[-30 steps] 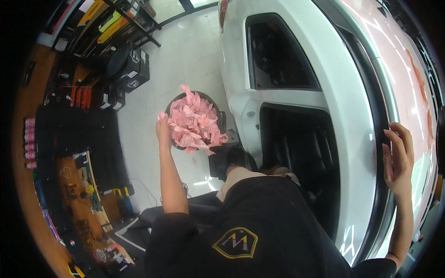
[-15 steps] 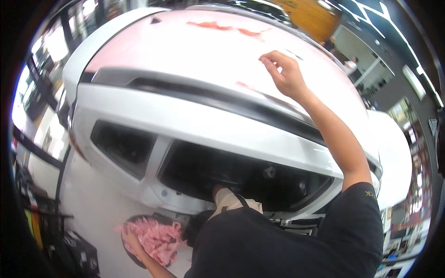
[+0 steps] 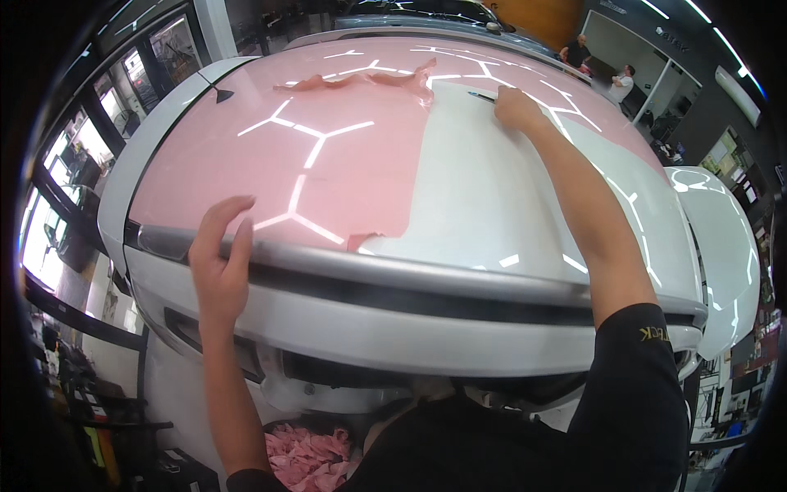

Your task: The person removes a pink vinyl wrap from the roof of a white car using a utility knife and their hands. They score the vinyl along the roof rails and edges, then peel off the material in strips, placing the removed pieces into a bucket on the floor.

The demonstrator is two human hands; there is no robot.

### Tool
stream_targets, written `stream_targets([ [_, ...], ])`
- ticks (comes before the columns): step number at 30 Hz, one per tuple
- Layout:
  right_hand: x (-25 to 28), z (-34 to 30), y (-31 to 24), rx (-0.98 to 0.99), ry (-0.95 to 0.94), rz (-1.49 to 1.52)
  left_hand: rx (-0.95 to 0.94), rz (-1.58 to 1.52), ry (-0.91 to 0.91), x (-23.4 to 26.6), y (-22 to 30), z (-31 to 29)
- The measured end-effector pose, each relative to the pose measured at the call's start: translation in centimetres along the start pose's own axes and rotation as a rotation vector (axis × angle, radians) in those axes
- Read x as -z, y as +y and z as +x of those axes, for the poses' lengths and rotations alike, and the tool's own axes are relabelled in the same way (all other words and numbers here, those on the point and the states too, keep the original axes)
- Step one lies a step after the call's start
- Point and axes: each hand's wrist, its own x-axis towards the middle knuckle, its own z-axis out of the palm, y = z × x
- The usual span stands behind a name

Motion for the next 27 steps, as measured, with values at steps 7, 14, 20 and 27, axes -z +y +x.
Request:
stream_targets([
  [7, -1.7, 2.5, -0.1, 0.089, 0.092, -0.059, 0.235, 0.081, -0.222, -2.9, -2.7, 1.3],
  [14, 8.3, 2.6, 1.7, 0.265, -0.068, 0.864, -0.138, 0.166, -0.03, -4.9, -3.1, -0.6],
  [20, 10.7, -6.1, -12.3, 0.683, -0.548, 0.962, -0.121, 0.165, -0.107, -4.4, -2.4, -0.9],
  [27, 10.7, -7.1, -20.3, 1.048, -0.646, 0.598, -0.239, -0.015, -0.115, -3.7, -4.1, -1.2],
])
